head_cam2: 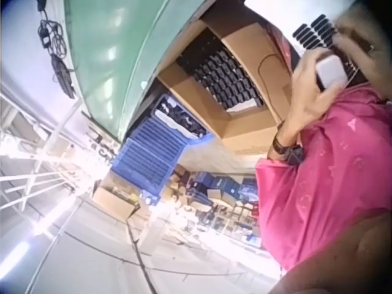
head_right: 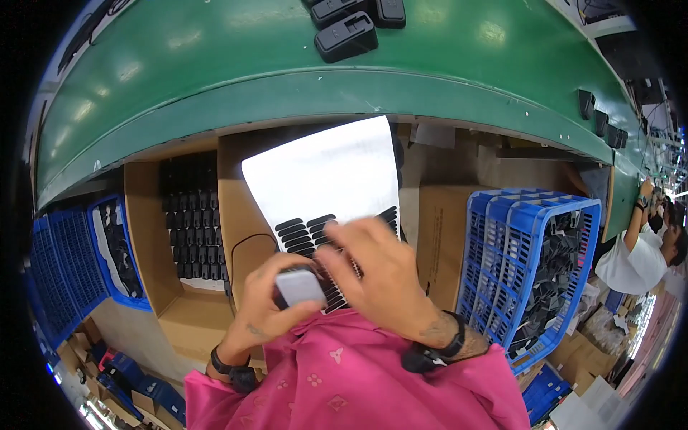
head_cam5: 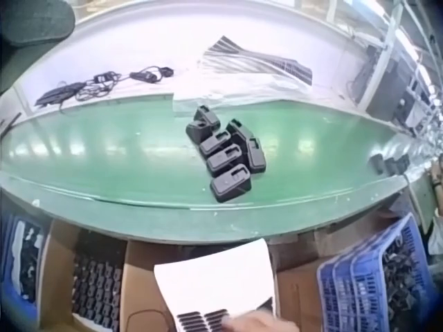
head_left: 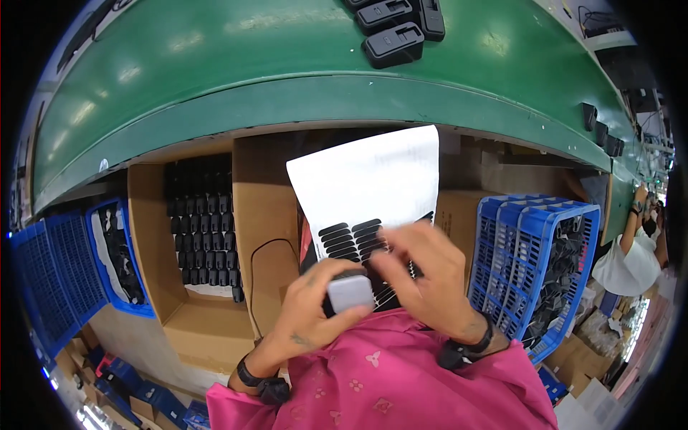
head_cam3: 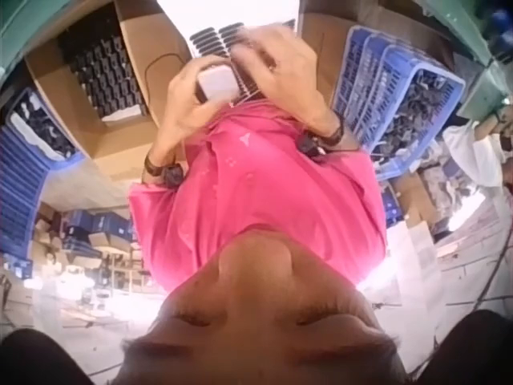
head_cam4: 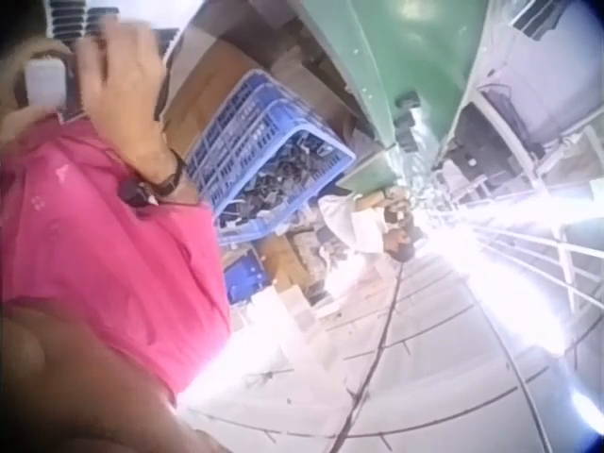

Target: The person peels black stickers from a sheet and applies them to white devices before placing the devices into a cardboard box. They then cover the items in the box with a newspaper and pick up more devices from a conveyor belt to repeat the process.

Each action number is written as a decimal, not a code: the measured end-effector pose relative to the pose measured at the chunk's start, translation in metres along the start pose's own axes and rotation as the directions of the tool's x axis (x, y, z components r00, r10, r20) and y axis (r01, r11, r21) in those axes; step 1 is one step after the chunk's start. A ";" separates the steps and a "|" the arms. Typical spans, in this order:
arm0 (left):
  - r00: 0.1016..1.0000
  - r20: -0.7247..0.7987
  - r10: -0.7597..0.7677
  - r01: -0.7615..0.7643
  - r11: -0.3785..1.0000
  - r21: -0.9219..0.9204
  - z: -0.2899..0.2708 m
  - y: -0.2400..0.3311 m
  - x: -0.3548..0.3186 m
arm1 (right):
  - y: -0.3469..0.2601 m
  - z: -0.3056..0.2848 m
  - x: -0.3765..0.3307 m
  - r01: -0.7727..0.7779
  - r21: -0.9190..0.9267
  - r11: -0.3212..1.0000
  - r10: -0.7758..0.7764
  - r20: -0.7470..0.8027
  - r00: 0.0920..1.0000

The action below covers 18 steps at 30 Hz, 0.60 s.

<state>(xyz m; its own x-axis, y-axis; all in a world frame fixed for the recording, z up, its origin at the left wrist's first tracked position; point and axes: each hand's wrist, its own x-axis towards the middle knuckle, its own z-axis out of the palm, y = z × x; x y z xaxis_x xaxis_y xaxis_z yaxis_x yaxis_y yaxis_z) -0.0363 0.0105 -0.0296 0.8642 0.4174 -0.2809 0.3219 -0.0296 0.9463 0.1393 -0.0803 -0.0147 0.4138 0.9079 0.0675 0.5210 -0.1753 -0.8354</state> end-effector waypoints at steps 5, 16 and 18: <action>0.896 -0.433 -0.103 -0.078 0.921 -0.381 -0.004 -0.031 -0.005 | 0.006 0.031 0.002 0.072 -0.212 0.975 -0.099 -0.123 0.987; 0.998 -0.050 -0.048 0.011 0.829 -0.559 -0.027 -0.036 0.007 | 0.008 0.053 0.004 0.028 -0.225 0.974 -0.068 -0.173 0.983; 0.999 -0.026 -0.036 0.016 0.839 -0.544 -0.028 -0.037 0.006 | 0.006 0.052 0.007 0.028 -0.197 0.980 -0.062 -0.167 0.984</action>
<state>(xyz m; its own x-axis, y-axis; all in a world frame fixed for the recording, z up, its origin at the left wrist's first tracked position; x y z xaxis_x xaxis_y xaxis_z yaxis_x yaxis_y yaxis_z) -0.0541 0.0395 -0.0621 0.8420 0.4413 -0.3103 0.0734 0.4761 0.8763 0.1064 -0.0557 -0.0476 0.4995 0.8406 0.2094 0.6692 -0.2210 -0.7095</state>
